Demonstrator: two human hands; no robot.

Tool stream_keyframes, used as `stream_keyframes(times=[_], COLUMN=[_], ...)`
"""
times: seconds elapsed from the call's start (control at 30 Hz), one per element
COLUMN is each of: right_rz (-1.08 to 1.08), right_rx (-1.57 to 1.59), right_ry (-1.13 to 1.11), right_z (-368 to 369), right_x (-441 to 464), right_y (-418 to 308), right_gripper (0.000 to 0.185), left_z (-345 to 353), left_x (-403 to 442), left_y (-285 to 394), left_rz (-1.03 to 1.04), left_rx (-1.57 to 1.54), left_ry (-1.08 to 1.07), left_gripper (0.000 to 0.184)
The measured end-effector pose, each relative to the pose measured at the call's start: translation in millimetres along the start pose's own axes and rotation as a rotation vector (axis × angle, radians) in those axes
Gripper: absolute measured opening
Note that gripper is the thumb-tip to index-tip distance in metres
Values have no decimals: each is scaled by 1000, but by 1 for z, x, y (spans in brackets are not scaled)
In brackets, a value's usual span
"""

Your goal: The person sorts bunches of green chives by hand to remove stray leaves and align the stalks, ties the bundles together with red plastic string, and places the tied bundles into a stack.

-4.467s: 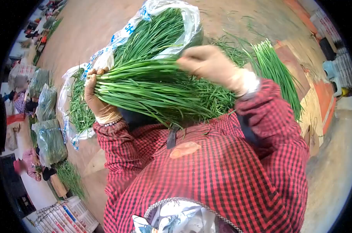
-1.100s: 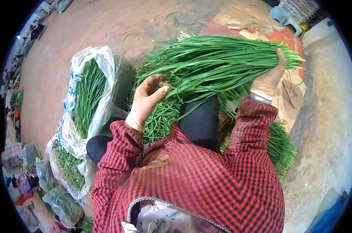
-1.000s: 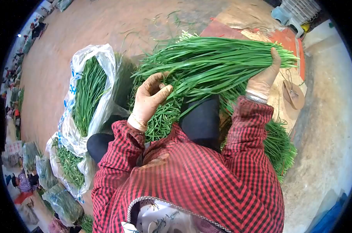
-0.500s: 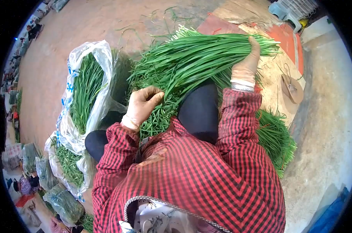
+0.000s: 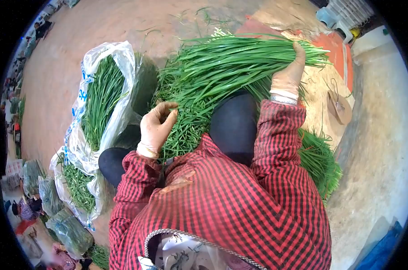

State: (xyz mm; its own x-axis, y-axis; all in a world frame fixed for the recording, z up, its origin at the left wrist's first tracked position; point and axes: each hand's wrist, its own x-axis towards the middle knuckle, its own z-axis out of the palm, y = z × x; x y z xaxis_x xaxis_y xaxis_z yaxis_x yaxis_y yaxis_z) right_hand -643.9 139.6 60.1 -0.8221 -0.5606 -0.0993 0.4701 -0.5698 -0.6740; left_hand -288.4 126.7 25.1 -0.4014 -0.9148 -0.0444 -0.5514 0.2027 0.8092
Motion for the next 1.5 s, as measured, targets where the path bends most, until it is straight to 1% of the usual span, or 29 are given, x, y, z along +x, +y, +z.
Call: stream_keyframes(times=[0.03, 0.1, 0.13, 0.17, 0.2, 0.23, 0.3, 0.4, 0.47, 0.53, 0.6, 0.63, 0.67, 0.77, 0.8, 0.83, 0.87, 0.97, 1.0, 1.03, 1.1, 1.17, 1.2, 1.23, 1.27, 1.3, 1.37, 1.43, 1.5], right_rz=[3, 18, 97, 100, 84, 67, 75, 6, -54, -51, -49, 12, 71, 61, 58, -1, -58, -26, -109, -195, -197, -553, -483, -411, -153, -159, -361, -472, -405], right_rx=[1, -29, 11, 7, 8, 10, 16, -41, -73, -83, -90, -55, -20, -23, -23, -51, -79, -119, -134, -148, -222, -749, -792, -834, -903, -901, -1575, -1669, -1968], right_ry=[-6, -14, -116, -114, -77, -40, -56, -51, -49, -73, -97, -82, -66, -69, -69, -80, -93, -123, -139, -153, -255, -457, -518, -577, -361, -362, -681, -814, -790], right_z=[5, 11, 10, 9, 10, 12, 11, 3, 3, 1, 5, 9, 12, 14, 12, 8, 6, 31, 33, 32, 30, 23, 25, 34, 65, 76, 94, 89, 93], right_x=[-2, -12, -17, -17, -17, -16, -15, -5, -6, -6, -11, -16, -21, -24, -21, -17, -14, -36, -27, -13, 12, 30, 43, 52, 42, 40, 42, 50, 44], right_y=[2, 3, 0, 2, 5, 7, 11, 20, 26, 29, 29, 27, 26, 25, 24, 24, 24, -14, -30, -52, -109, -156, -178, -195, -200, -187, -156, -100, -43], right_gripper=[34, 33, 30, 30, 30, 30, 30, 30, 29, 29, 28, 28, 28, 27, 27, 28, 28, 30, 28, 27, 26, 30, 33, 35, 44, 44, 49, 63, 65], left_z=[3, 9, 11, 14, 16, 21, 28, 33, 37, 38, 37, 37, 39, 39, 38, 36, 34, 26, 24, 18, 12, 18, 16, 21, 29, 37, 50, 68, 81], left_x=[3, 12, 15, 17, 18, 18, 25, 29, 30, 31, 32, 33, 33, 28, 26, 25, 23, 20, 21, 23, 26, 28, 28, 34, 40, 47, 67, 90, 110], left_y=[8, 10, 11, 14, 20, 23, 20, 21, 23, 29, 37, 36, 34, 36, 36, 35, 34, 22, 7, -7, -45, -88, -80, -83, -90, -95, -95, -90, -74], left_rz=[57, 65, 49, 34, -52, -83, -48, -111, -107, -102, -144, -142, -115, -56, 24, 103, 103, 174, 96, -40, -283, -411, -430, -427, -423, -416, -348, -318, -252], left_rx=[-71, -101, -194, -288, -404, -455, -337, -368, -425, -483, -533, -533, -535, -550, -445, -340, -341, 87, 62, -15, -181, -334, -398, -400, -470, -539, -469, -441, -278], left_ry=[70, 114, 38, -37, -126, -149, -204, -236, -242, -246, -278, -279, -281, -270, -279, -286, -285, -202, -212, -267, -363, -351, -306, -308, -269, -229, -230, -253, -268], left_gripper=[21, 18, 19, 21, 21, 23, 26, 30, 31, 32, 29, 29, 27, 25, 26, 27, 27, 29, 30, 30, 33, 35, 37, 37, 38, 40, 41, 39, 38])
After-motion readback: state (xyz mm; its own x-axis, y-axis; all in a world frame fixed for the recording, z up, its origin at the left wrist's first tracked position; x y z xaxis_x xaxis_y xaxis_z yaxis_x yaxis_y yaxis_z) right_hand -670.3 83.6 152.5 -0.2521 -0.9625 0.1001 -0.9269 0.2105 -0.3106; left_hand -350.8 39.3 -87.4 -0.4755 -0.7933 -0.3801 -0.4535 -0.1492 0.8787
